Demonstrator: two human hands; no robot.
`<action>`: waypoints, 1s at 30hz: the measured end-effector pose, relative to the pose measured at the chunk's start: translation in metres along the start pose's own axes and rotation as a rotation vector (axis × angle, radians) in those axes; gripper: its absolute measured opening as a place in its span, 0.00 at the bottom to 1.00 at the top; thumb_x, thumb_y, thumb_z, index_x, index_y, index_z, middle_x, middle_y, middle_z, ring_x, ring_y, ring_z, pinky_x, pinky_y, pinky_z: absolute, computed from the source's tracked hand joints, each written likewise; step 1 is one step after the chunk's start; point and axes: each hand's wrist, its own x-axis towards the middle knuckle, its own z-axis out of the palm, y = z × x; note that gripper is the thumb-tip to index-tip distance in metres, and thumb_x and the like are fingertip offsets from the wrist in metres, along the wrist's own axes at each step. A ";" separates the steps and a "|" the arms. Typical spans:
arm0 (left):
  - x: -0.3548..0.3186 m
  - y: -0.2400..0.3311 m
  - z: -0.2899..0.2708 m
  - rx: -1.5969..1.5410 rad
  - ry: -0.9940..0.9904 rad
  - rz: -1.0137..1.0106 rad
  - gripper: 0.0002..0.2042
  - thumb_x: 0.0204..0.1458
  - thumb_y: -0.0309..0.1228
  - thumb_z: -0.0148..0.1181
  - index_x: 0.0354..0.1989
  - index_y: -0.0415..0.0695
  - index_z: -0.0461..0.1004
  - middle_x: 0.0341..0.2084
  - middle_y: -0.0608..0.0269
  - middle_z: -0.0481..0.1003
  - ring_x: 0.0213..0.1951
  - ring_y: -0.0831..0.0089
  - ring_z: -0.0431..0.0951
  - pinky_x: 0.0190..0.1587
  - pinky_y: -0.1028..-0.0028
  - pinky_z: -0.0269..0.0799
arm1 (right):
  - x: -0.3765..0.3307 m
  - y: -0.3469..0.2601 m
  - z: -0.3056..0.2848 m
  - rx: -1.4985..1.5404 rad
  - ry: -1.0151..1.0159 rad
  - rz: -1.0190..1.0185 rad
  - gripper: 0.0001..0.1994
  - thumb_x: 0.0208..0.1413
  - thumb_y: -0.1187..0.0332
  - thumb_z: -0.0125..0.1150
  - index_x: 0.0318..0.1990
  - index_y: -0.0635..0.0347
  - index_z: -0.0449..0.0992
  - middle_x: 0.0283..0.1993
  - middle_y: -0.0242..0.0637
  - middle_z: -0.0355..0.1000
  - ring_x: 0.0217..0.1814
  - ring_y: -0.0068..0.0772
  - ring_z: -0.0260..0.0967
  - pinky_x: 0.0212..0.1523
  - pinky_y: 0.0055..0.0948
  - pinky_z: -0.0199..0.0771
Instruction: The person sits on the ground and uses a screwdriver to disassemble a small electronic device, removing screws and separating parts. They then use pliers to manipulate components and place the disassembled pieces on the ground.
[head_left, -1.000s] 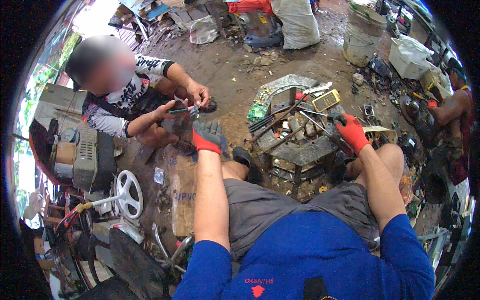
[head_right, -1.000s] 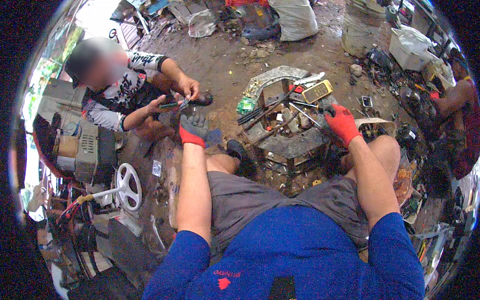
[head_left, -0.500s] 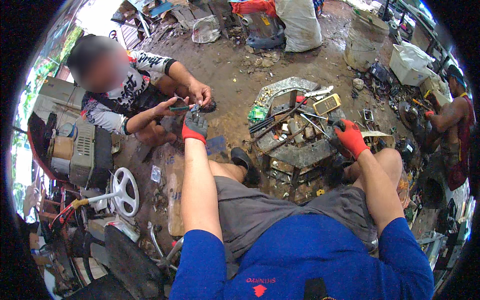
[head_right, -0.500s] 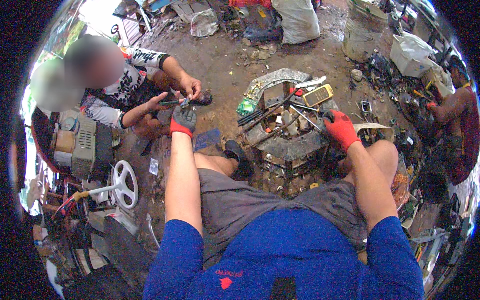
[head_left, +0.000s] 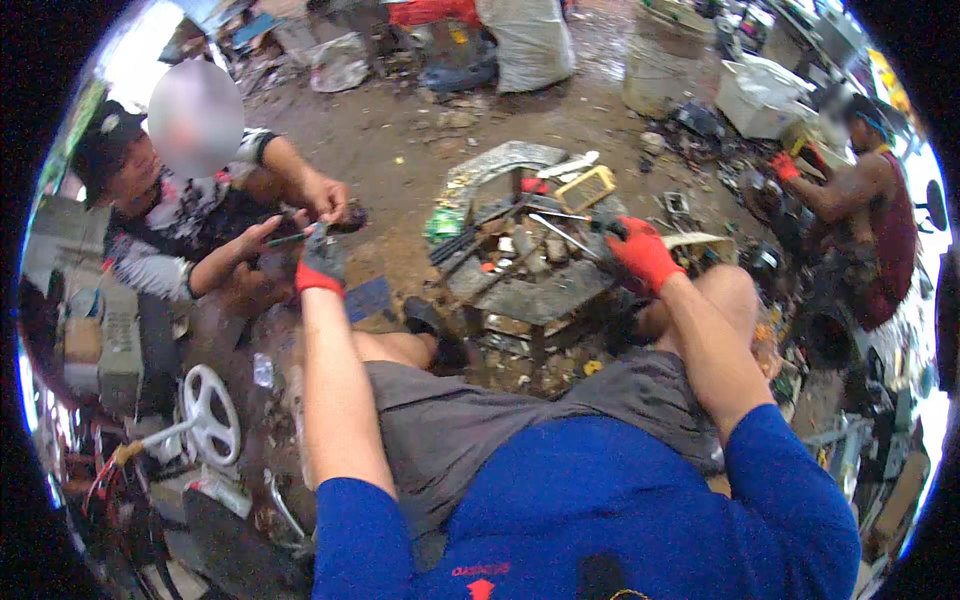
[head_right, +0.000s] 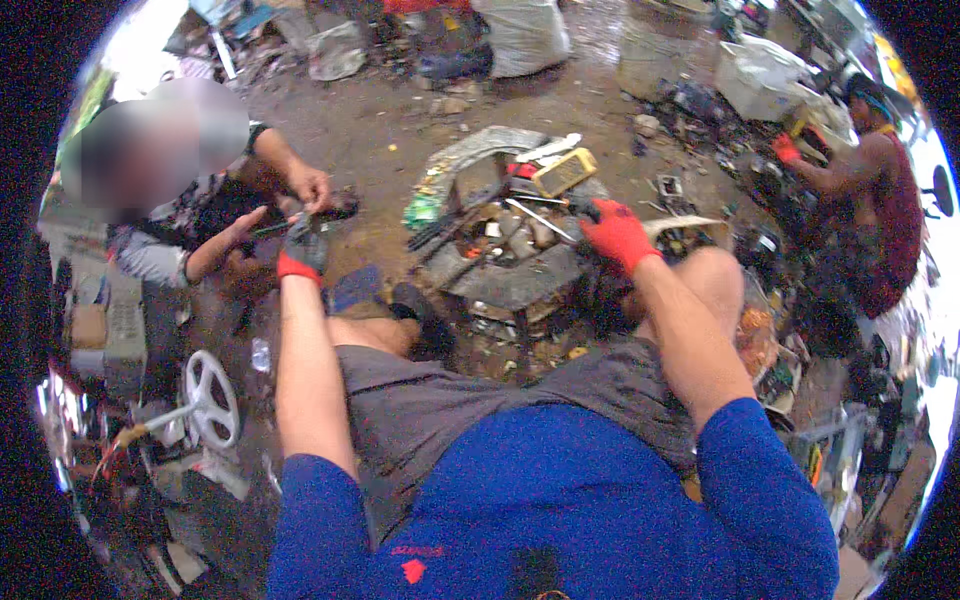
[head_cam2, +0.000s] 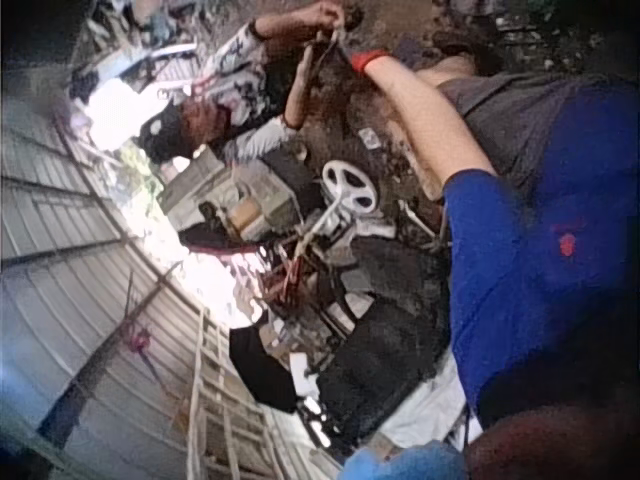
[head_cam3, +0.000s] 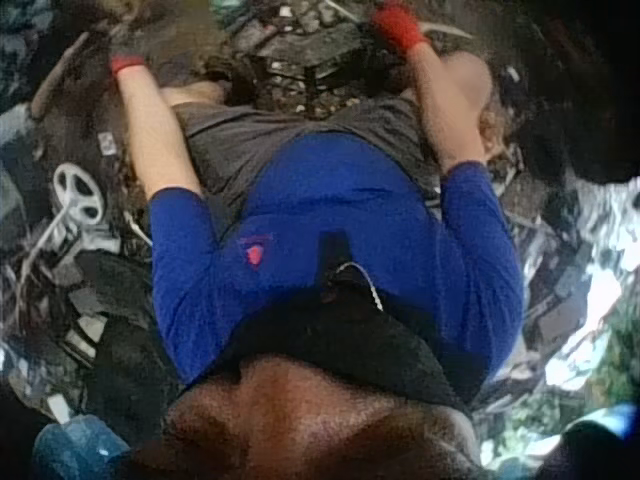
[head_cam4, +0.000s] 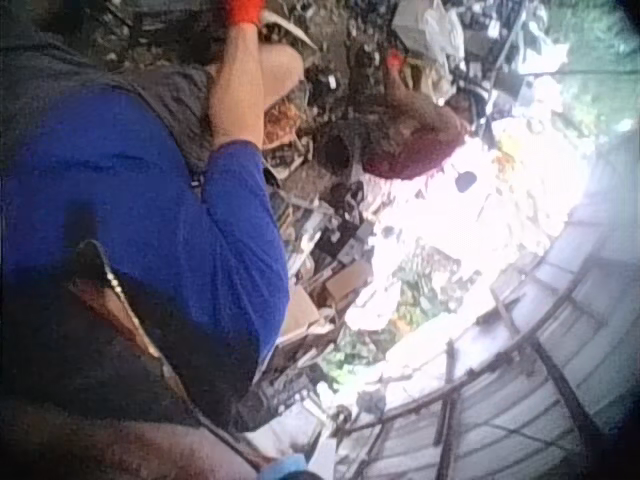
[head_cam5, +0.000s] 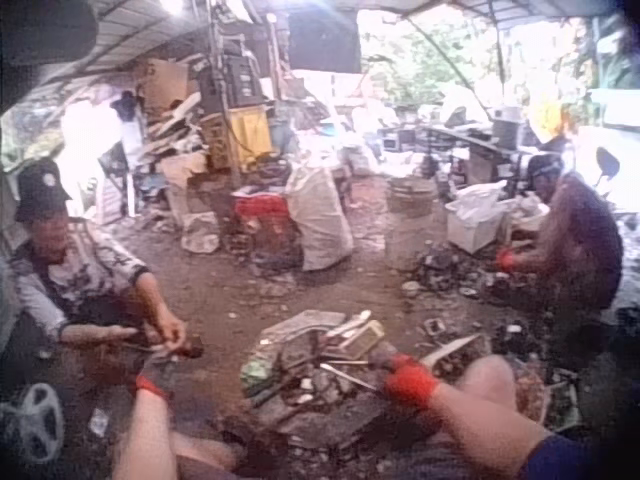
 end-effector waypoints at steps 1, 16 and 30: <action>0.000 0.001 0.003 0.011 -0.003 -0.004 0.04 0.56 0.31 0.54 0.34 0.50 0.76 0.28 0.76 0.75 0.29 0.83 0.72 0.33 0.78 0.66 | -0.002 0.000 0.000 -0.034 0.084 -0.028 0.25 0.50 0.53 0.59 0.52 0.61 0.73 0.51 0.52 0.72 0.55 0.51 0.69 0.56 0.42 0.68; 0.029 -0.038 -0.010 0.026 0.017 -0.102 0.13 0.55 0.25 0.48 0.46 0.53 0.73 0.42 0.77 0.74 0.40 0.78 0.73 0.41 0.76 0.68 | -0.009 0.015 -0.010 -0.107 0.129 0.069 0.26 0.51 0.56 0.60 0.55 0.61 0.71 0.57 0.52 0.68 0.60 0.52 0.64 0.60 0.39 0.64; -0.014 -0.009 0.005 -0.024 0.026 -0.051 0.14 0.48 0.18 0.49 0.42 0.45 0.73 0.34 0.64 0.75 0.37 0.67 0.75 0.48 0.67 0.72 | -0.005 -0.007 -0.009 -0.044 0.161 0.034 0.25 0.52 0.54 0.58 0.54 0.61 0.72 0.52 0.51 0.71 0.55 0.52 0.68 0.56 0.42 0.68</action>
